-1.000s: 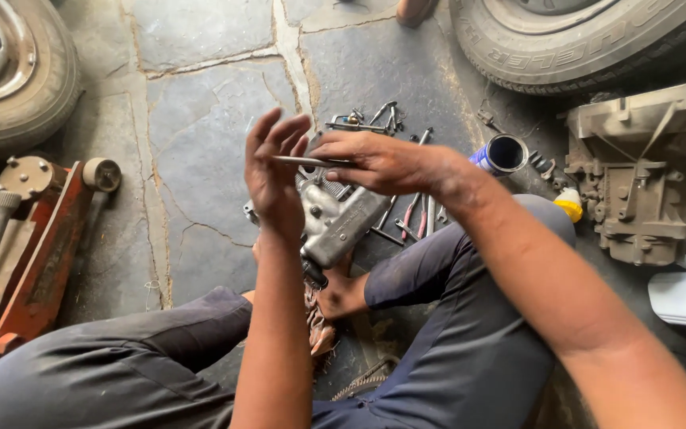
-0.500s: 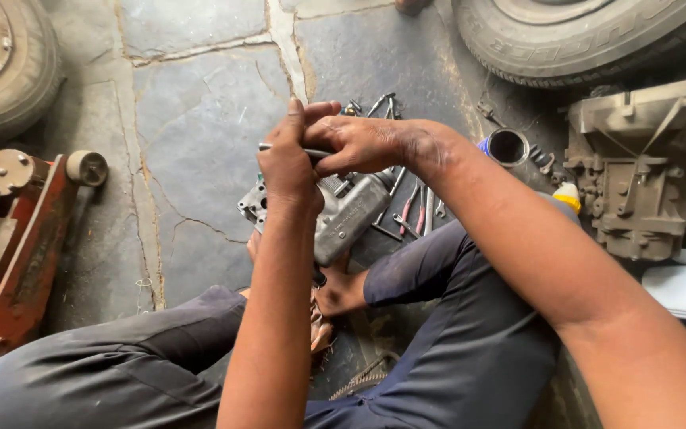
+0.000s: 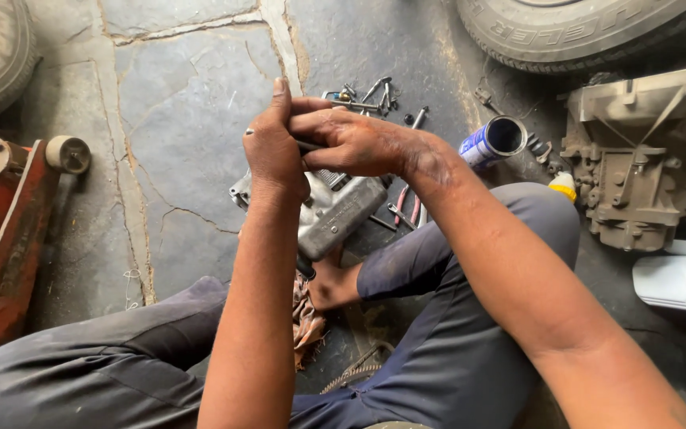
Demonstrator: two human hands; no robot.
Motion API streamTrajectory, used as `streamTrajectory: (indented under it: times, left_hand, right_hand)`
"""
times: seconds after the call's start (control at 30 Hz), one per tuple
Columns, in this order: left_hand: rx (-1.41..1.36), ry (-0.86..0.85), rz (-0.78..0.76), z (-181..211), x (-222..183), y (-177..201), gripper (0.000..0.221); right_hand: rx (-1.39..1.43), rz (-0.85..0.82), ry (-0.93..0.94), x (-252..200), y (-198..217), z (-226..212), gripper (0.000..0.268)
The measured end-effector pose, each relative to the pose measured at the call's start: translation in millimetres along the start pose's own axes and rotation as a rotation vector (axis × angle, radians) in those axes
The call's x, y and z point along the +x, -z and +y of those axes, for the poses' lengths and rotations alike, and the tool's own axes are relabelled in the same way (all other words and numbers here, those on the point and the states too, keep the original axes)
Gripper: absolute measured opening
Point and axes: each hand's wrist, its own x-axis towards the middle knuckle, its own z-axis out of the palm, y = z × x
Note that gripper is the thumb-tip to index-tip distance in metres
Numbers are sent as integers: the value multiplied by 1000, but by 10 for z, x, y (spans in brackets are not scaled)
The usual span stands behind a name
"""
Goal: Cleaning and repairing mechanical engine components on a workshop floor.
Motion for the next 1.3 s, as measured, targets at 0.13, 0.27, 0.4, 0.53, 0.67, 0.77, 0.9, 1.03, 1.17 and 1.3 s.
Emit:
streamTrajectory:
  times: [0.13, 0.27, 0.4, 0.53, 0.67, 0.77, 0.9, 1.03, 1.17, 1.3]
  left_hand:
    - [-47, -22, 27, -44, 45, 20, 55]
    - [-54, -8, 19, -82, 114, 41, 55]
    - [-107, 0, -20, -121, 137, 44, 54]
    - [-107, 16, 46, -130, 213, 38, 51]
    - [-111, 55, 13, -88, 211, 18, 54]
    - [-76, 58, 33, -80, 237, 40, 52]
    - [-66, 35, 77, -102, 274, 81, 48]
    - [-88, 30, -29, -92, 244, 95, 54]
    - [-110, -24, -29, -22, 239, 181, 60]
    - [-116, 25, -6, 95, 107, 137, 56]
  right_hand:
    - [-23, -53, 69, 25, 28, 63, 35]
    - [3, -92, 184, 136, 79, 243, 33]
    - [-69, -71, 138, 131, 71, 191, 31]
    - [-215, -66, 177, 214, 126, 208, 31]
    - [-165, -87, 137, 290, 159, 355, 32]
    - [-142, -88, 109, 205, 92, 86, 34]
    - [-132, -50, -71, 109, -9, -93, 48]
    - [-122, -36, -91, 74, 78, -34, 58]
    - [-74, -81, -111, 261, 156, 45, 66]
    - [-168, -191, -110, 391, 176, 129, 61]
